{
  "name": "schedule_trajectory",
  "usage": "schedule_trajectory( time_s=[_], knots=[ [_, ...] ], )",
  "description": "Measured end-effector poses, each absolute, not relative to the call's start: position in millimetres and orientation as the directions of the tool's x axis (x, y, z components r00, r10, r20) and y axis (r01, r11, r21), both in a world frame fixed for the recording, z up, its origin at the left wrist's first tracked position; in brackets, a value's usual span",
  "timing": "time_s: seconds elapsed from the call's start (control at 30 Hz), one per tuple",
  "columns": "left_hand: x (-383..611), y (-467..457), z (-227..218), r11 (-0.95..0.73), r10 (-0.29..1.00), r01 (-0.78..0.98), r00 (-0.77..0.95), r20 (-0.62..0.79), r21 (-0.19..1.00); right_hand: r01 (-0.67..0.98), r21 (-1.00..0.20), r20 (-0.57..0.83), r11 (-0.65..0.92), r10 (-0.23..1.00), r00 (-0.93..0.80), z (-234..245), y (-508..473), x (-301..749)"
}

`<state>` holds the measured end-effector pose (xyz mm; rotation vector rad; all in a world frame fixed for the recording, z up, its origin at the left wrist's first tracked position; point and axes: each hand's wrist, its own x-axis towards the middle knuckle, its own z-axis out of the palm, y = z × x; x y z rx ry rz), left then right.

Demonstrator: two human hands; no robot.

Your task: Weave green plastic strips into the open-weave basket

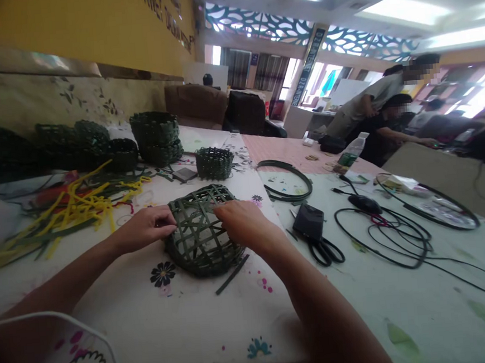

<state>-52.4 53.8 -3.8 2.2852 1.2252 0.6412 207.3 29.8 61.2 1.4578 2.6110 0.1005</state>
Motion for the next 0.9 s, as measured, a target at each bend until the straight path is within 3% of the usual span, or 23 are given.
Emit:
schedule_trajectory(
  time_s=[0.27, 0.67, 0.9],
  knots=[
    [-51.3, 52.2, -2.7, -0.447, 0.873, 0.645, 0.466, 0.144, 0.62, 0.823, 0.015, -0.102, 0.567, 0.82, -0.563, 66.2, 31.3, 218.7],
    [-49.9, 50.6, -0.2, -0.405, 0.889, 0.663, 0.445, 0.103, 0.63, 0.795, 0.096, -0.091, 0.599, 0.801, -0.592, 55.8, 31.6, 200.4],
    [-49.9, 51.0, -0.8, -0.414, 0.894, 0.685, 0.428, 0.128, 0.6, 0.792, 0.061, -0.07, 0.607, 0.794, -0.603, 54.9, 31.4, 197.7]
  ],
)
